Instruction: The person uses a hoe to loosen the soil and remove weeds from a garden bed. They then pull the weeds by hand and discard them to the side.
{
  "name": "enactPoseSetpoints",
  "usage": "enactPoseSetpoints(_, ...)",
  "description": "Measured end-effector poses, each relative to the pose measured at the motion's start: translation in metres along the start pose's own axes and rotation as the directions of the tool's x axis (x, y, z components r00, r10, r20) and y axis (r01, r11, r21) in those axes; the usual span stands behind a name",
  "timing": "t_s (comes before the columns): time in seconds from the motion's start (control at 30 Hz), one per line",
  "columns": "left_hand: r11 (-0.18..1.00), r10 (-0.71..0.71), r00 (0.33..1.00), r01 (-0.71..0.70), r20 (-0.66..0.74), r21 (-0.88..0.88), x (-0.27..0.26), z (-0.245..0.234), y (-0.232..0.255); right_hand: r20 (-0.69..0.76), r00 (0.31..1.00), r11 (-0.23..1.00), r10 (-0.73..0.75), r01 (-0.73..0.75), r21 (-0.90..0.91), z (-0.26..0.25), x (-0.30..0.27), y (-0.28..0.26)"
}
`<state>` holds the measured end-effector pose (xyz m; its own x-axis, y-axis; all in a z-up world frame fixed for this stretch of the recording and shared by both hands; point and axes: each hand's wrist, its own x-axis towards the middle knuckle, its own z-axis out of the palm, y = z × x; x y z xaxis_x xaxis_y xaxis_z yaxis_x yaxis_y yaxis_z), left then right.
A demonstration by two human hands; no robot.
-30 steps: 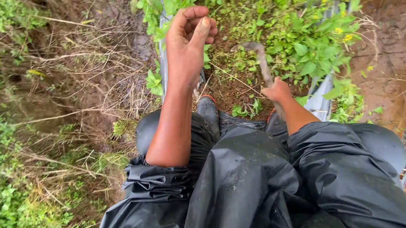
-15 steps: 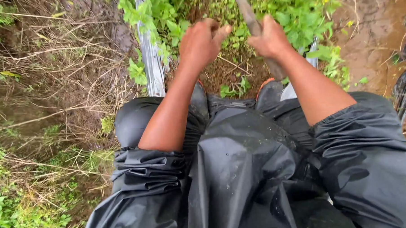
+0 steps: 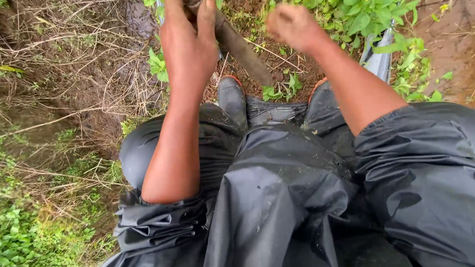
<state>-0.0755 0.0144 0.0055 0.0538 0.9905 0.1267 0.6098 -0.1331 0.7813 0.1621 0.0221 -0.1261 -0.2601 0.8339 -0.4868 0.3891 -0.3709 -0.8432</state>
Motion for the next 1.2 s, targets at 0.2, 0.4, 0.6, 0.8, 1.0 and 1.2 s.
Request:
enactPoseSetpoints(0.2, 0.998, 0.006, 1.0, -0.005, -0.023, 0.06, 0.001, -0.013, 0.025, 0.342, 0.782, 0.61, 0.522, -0.062, -0.79, 0.072, -0.007, 0.123)
enactPoseSetpoints(0.4, 0.999, -0.035, 0.999, 0.035, -0.019, 0.023, 0.007, -0.015, 0.019, 0.348, 0.852, 0.512, 0.39, 0.113, -0.851, 0.09, -0.007, 0.183)
enactPoseSetpoints(0.6, 1.0, -0.025, 1.0, 0.025, -0.001, -0.011, 0.013, -0.01, 0.023, 0.194, 0.756, 0.49, 0.626, -0.187, -0.851, 0.038, 0.012, 0.202)
enactPoseSetpoints(0.8, 0.999, 0.012, 1.0, -0.012, 0.01, -0.043, 0.01, -0.007, 0.032, -0.261, 0.552, -0.048, 0.792, -0.37, -0.928, -0.066, -0.025, 0.195)
enactPoseSetpoints(1.0, 0.999, 0.011, 1.0, -0.011, 0.008, -0.043, 0.014, -0.003, 0.04, -0.147, 0.833, 0.55, 0.534, -0.474, -0.688, -0.069, -0.011, 0.171)
enactPoseSetpoints(1.2, 0.999, 0.017, 1.0, -0.016, -0.007, 0.043, 0.007, -0.018, 0.039, -0.178, 0.959, 0.807, 0.219, -0.281, -0.52, -0.018, 0.036, 0.151)
